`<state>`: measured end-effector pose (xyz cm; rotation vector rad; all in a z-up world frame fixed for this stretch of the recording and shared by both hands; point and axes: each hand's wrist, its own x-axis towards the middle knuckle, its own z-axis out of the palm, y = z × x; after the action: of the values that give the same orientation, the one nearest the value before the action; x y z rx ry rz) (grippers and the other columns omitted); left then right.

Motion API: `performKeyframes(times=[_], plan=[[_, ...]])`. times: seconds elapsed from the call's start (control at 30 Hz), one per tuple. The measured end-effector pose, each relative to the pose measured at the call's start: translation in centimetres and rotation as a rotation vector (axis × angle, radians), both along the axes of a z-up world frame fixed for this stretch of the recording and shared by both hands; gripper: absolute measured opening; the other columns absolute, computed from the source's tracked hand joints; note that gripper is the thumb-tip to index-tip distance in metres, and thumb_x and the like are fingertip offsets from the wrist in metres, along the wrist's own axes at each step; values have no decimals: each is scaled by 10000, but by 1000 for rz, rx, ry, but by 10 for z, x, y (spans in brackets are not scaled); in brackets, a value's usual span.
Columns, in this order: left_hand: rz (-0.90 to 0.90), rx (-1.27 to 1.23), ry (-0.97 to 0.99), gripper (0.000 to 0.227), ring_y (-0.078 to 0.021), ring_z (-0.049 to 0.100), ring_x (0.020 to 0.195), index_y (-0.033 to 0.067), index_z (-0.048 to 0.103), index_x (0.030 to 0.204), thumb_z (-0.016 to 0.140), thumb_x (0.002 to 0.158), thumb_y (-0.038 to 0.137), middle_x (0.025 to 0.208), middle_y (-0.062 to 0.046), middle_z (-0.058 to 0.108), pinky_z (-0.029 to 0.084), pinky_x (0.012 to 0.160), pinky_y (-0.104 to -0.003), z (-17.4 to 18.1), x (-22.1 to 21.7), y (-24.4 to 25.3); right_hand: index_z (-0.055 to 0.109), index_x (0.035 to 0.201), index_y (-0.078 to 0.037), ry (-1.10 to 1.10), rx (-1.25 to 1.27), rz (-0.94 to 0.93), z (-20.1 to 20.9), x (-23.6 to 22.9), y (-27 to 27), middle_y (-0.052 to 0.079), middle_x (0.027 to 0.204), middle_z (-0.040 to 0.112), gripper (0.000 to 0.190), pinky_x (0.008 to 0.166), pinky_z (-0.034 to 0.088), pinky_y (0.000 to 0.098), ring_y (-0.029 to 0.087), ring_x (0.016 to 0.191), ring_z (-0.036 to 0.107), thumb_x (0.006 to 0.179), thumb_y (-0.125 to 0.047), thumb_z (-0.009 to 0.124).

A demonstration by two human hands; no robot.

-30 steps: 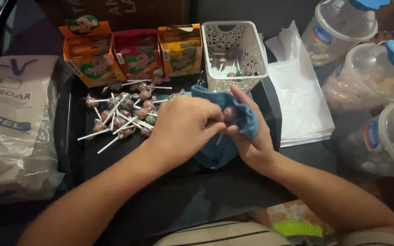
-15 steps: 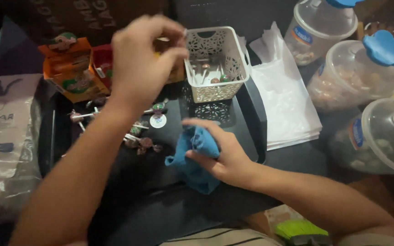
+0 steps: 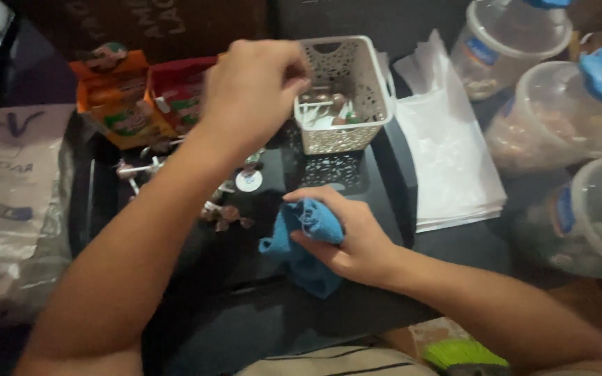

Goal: The person is cleaning individual lollipops by wiping them with a blue cloth and then organizing them into a white plastic basket.

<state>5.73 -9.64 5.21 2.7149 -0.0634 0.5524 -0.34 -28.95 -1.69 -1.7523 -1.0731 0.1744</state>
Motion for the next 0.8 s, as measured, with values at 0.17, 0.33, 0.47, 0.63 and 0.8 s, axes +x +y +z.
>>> performKeyframes(times=[0.17,0.33,0.47,0.63,0.8], plan=[[135,268,319,89,-368,669,774,214,731,813,650,775,205,778,-87,686,519,682,-508,-39,-47,37,560,1156,-91,-122,44,-222,-4,4,-1,116,1073,653,337,862,480,349,269,994,651,839,-153,655],[109,426,213,42,-296,669,703,146,721,718,682,703,146,681,-59,654,518,641,-410,-104,-43,54,464,1217,-2,-195,254,-366,-20,18,1,153,1124,581,320,915,450,417,275,1053,585,924,-98,551],[-80,404,112,69,-277,659,734,187,730,743,702,681,178,681,-45,660,505,680,-386,-71,-55,34,421,1232,-4,-279,290,-447,-20,20,-2,129,1116,484,365,930,416,409,234,1046,521,974,-251,497],[-309,94,389,100,-377,637,891,106,715,796,693,698,110,808,-133,681,508,773,-470,-58,-81,-10,420,1280,-41,-271,222,100,3,6,5,178,1334,408,493,1105,203,566,388,1363,283,900,-316,574],[-608,-830,123,93,-217,692,708,121,675,752,748,701,149,676,-41,694,516,656,-313,-52,-95,-35,492,1183,48,-43,395,117,11,10,-3,308,1280,471,551,1034,355,509,449,1264,445,871,-406,514]])
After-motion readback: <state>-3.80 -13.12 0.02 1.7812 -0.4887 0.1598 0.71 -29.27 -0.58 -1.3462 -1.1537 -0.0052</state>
